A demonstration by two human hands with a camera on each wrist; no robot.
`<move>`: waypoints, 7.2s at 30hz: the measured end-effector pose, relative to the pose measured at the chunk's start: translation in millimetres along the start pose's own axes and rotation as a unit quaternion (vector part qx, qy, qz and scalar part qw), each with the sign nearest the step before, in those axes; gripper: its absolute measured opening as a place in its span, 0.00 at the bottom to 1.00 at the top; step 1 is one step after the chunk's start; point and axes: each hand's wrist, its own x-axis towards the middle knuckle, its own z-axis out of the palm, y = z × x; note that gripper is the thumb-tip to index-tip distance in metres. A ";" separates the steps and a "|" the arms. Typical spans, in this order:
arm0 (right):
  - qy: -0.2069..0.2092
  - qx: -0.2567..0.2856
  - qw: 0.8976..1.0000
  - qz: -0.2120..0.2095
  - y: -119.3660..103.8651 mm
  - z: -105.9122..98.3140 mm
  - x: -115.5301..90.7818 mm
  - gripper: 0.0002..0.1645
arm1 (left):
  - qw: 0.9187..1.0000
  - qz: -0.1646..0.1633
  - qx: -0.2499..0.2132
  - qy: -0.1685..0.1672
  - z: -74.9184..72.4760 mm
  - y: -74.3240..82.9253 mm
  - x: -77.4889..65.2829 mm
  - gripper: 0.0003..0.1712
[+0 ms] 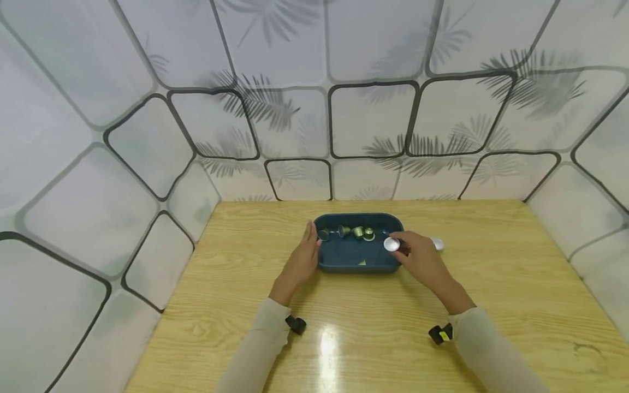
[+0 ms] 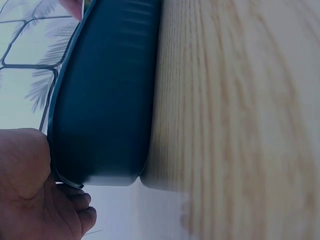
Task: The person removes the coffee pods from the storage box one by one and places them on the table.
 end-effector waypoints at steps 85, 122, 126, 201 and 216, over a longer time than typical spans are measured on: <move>0.083 -0.065 0.988 0.115 88.8 -66.9 -29.5 0.20 | 1.000 0.006 -0.011 0.002 2.0 -1.8 0.4 0.35; -0.013 -0.084 0.977 0.195 120.4 -59.5 -20.6 0.20 | 1.000 0.000 -0.006 -0.004 -2.1 3.6 -0.4 0.34; -0.008 -0.089 0.977 0.193 120.3 -58.9 -20.9 0.19 | 1.000 -0.001 -0.006 -0.003 -1.8 3.3 0.1 0.34; -0.050 -0.147 0.983 0.096 -26.5 -39.5 -5.5 0.21 | 1.000 0.003 0.000 -0.006 -1.1 -0.2 0.6 0.34; -0.056 -0.146 0.987 0.047 -46.1 -1.9 -2.9 0.17 | 1.000 -0.002 0.003 -0.006 -1.9 1.4 -0.3 0.34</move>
